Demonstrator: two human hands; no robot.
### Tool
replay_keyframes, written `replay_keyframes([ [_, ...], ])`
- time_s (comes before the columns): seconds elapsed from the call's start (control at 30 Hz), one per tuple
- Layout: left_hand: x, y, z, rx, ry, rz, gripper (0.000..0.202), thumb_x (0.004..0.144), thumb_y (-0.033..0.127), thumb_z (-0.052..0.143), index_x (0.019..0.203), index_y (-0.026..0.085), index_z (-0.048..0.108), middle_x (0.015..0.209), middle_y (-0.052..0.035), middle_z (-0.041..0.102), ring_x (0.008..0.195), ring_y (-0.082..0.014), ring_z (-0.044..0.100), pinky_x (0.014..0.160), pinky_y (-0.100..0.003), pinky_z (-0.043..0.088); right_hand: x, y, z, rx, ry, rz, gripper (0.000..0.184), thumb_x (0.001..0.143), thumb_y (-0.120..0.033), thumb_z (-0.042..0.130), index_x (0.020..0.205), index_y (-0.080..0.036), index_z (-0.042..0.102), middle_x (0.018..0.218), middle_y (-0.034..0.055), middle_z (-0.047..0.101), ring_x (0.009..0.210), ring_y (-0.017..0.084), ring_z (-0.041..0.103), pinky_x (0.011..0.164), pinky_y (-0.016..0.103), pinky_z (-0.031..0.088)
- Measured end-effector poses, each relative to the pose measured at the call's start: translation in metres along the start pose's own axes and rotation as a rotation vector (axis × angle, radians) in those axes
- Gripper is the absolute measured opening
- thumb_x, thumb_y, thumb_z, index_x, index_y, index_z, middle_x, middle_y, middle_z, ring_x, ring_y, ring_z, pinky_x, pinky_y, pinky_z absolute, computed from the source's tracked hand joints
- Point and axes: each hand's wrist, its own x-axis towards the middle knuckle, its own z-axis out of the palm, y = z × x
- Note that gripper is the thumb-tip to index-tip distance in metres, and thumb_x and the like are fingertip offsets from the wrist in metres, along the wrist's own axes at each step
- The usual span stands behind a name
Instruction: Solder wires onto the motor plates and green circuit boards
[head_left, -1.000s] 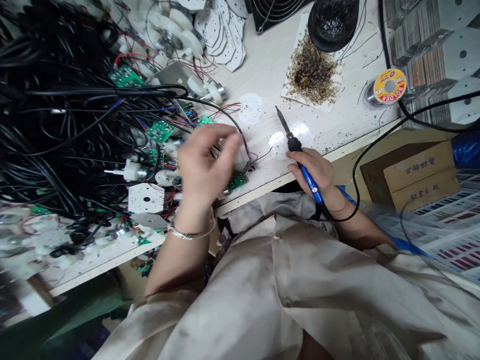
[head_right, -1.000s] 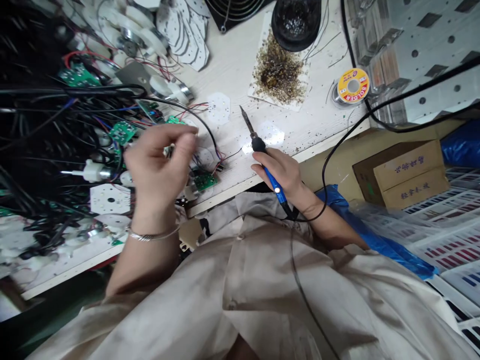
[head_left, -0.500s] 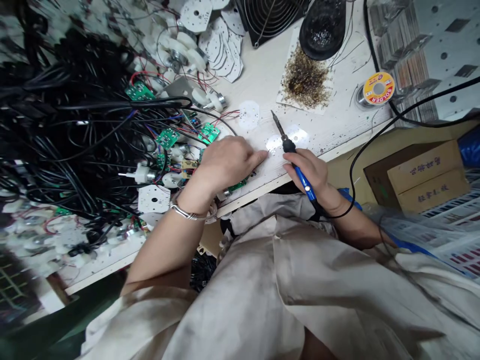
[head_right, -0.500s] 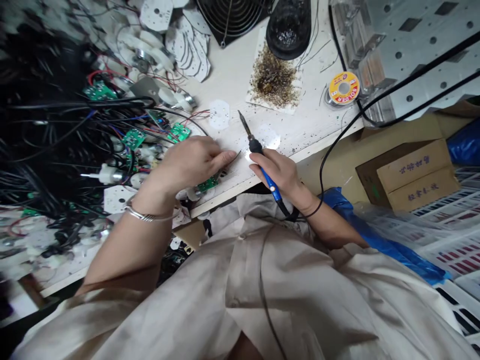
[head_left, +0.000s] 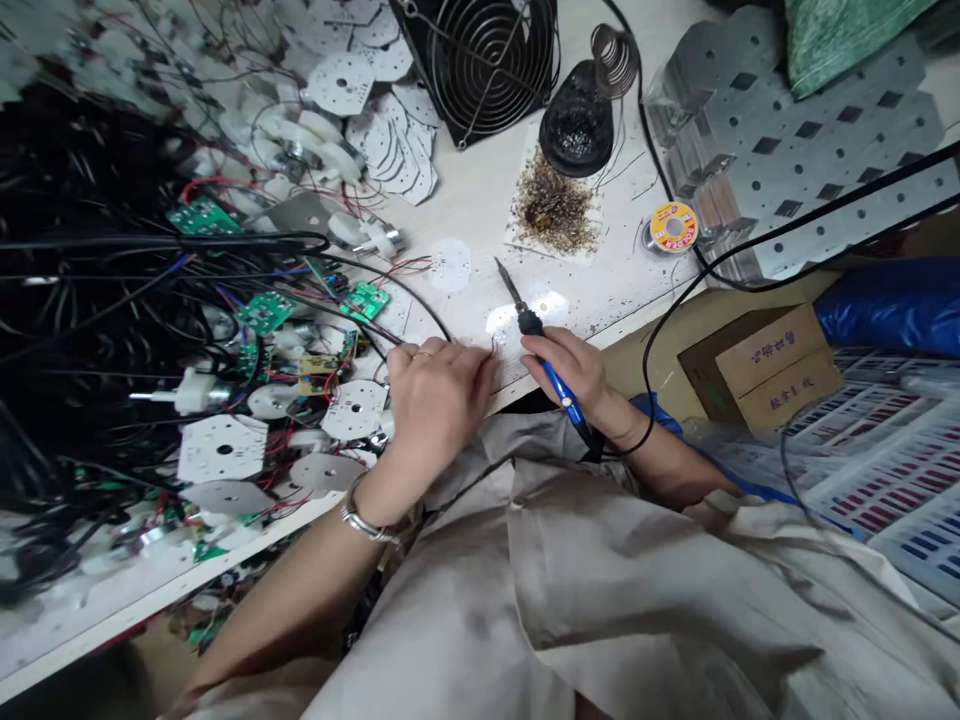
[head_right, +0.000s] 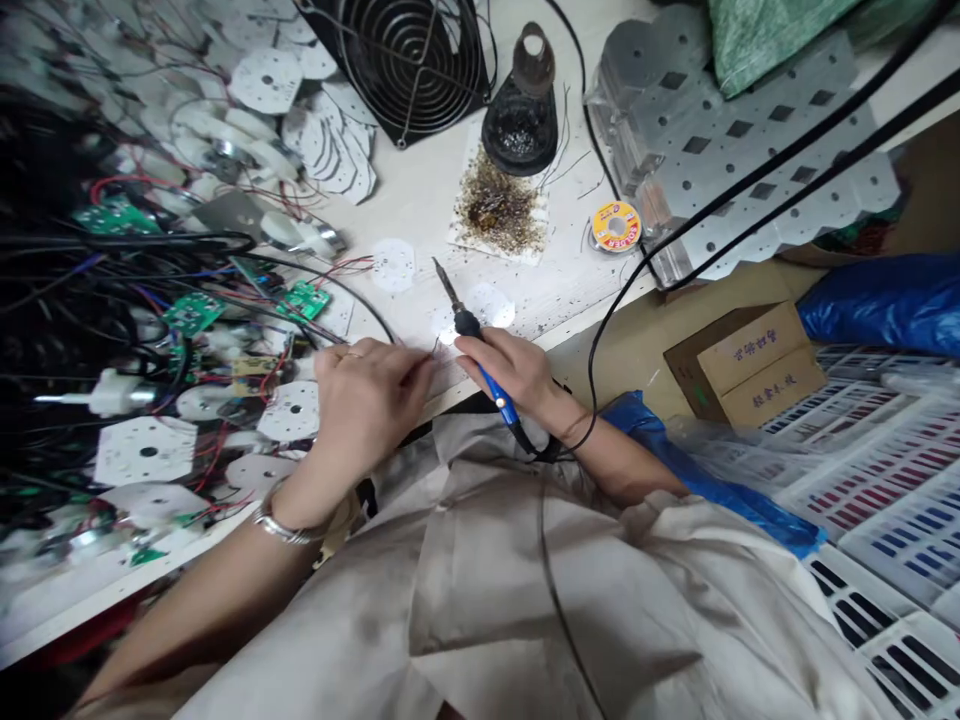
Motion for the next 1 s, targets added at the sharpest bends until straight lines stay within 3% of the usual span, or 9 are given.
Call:
replay_keyframes([
  [0.1, 0.002, -0.005, 0.007, -0.185, -0.001, -0.165, 0.024, 0.093, 0.034, 0.058, 0.101, 0.022, 0.078, 0.075, -0.0054, 0.073, 0.073, -0.0241, 0.065, 0.076, -0.040, 0.041, 0.003, -0.001, -0.003, 0.005, 0.010, -0.009, 0.020, 0.094, -0.021, 0.062, 0.114, -0.020, 0.060, 0.089, 0.0031, 0.069, 0.078, 0.012, 0.069, 0.071, 0.020, 0.057],
  [0.2, 0.006, -0.008, 0.009, -0.262, -0.031, -0.263, 0.024, 0.091, 0.035, 0.062, 0.099, 0.022, 0.079, 0.075, -0.0059, 0.074, 0.072, -0.0235, 0.066, 0.078, -0.040, 0.045, 0.005, -0.001, -0.004, -0.018, -0.001, -0.014, 0.017, 0.095, -0.022, 0.060, 0.112, -0.021, 0.061, 0.087, 0.0026, 0.069, 0.076, 0.012, 0.068, 0.067, 0.020, 0.056],
  [0.33, 0.009, -0.008, 0.006, -0.199, 0.029, -0.241, 0.021, 0.090, 0.034, 0.063, 0.092, 0.022, 0.080, 0.078, -0.0075, 0.075, 0.083, -0.0279, 0.068, 0.087, -0.045, 0.045, 0.003, -0.001, -0.004, -0.036, -0.018, -0.015, 0.018, 0.095, -0.023, 0.060, 0.113, -0.022, 0.060, 0.090, 0.0034, 0.070, 0.079, 0.012, 0.069, 0.069, 0.020, 0.056],
  [0.47, 0.016, -0.011, 0.008, -0.510, 0.020, -0.254, 0.022, 0.091, 0.030, 0.059, 0.095, 0.022, 0.079, 0.085, -0.0041, 0.077, 0.080, -0.0212, 0.069, 0.077, -0.035, 0.050, 0.000, 0.000, -0.002, -0.028, -0.017, -0.006, 0.020, 0.095, -0.022, 0.060, 0.115, -0.022, 0.060, 0.092, 0.0036, 0.069, 0.080, 0.012, 0.068, 0.068, 0.020, 0.055],
  [0.53, 0.019, -0.012, 0.013, -0.597, 0.119, -0.300, 0.022, 0.091, 0.032, 0.058, 0.097, 0.021, 0.077, 0.088, -0.0026, 0.077, 0.082, -0.0194, 0.070, 0.078, -0.032, 0.052, -0.001, 0.001, -0.001, -0.016, -0.013, -0.001, 0.022, 0.094, -0.022, 0.060, 0.116, -0.022, 0.060, 0.092, 0.0031, 0.069, 0.081, 0.012, 0.067, 0.068, 0.021, 0.054],
  [0.63, 0.020, -0.009, 0.019, -0.579, 0.287, -0.319, 0.026, 0.095, 0.036, 0.057, 0.113, 0.023, 0.070, 0.096, -0.0014, 0.077, 0.092, -0.0186, 0.070, 0.091, -0.034, 0.052, -0.001, 0.001, 0.000, 0.008, -0.014, 0.004, 0.024, 0.094, -0.022, 0.061, 0.118, -0.022, 0.060, 0.093, 0.0032, 0.068, 0.082, 0.013, 0.067, 0.070, 0.021, 0.054],
  [0.73, 0.016, -0.006, 0.018, -0.605, 0.245, -0.296, 0.031, 0.098, 0.039, 0.054, 0.125, 0.023, 0.061, 0.101, -0.0020, 0.077, 0.091, -0.0173, 0.071, 0.090, -0.033, 0.052, -0.002, 0.000, 0.001, 0.031, -0.007, 0.013, 0.026, 0.094, -0.022, 0.060, 0.120, -0.022, 0.060, 0.095, 0.0037, 0.068, 0.083, 0.014, 0.067, 0.072, 0.022, 0.054],
  [0.87, 0.010, -0.007, 0.013, -0.413, 0.094, -0.184, 0.019, 0.097, 0.033, 0.055, 0.098, 0.024, 0.071, 0.089, -0.0017, 0.077, 0.083, -0.0196, 0.070, 0.089, -0.038, 0.049, -0.003, 0.000, 0.000, 0.050, -0.019, 0.034, 0.028, 0.095, -0.024, 0.059, 0.123, -0.024, 0.060, 0.094, 0.0038, 0.068, 0.083, 0.015, 0.067, 0.071, 0.023, 0.054],
  [1.0, 0.009, -0.010, 0.015, -0.154, 0.080, -0.068, 0.021, 0.096, 0.030, 0.054, 0.087, 0.025, 0.072, 0.089, -0.0055, 0.075, 0.091, -0.0260, 0.066, 0.089, -0.045, 0.043, -0.004, 0.000, -0.002, 0.067, -0.082, 0.079, 0.027, 0.098, -0.028, 0.055, 0.124, -0.027, 0.061, 0.097, 0.0031, 0.069, 0.086, 0.015, 0.068, 0.073, 0.024, 0.054],
])
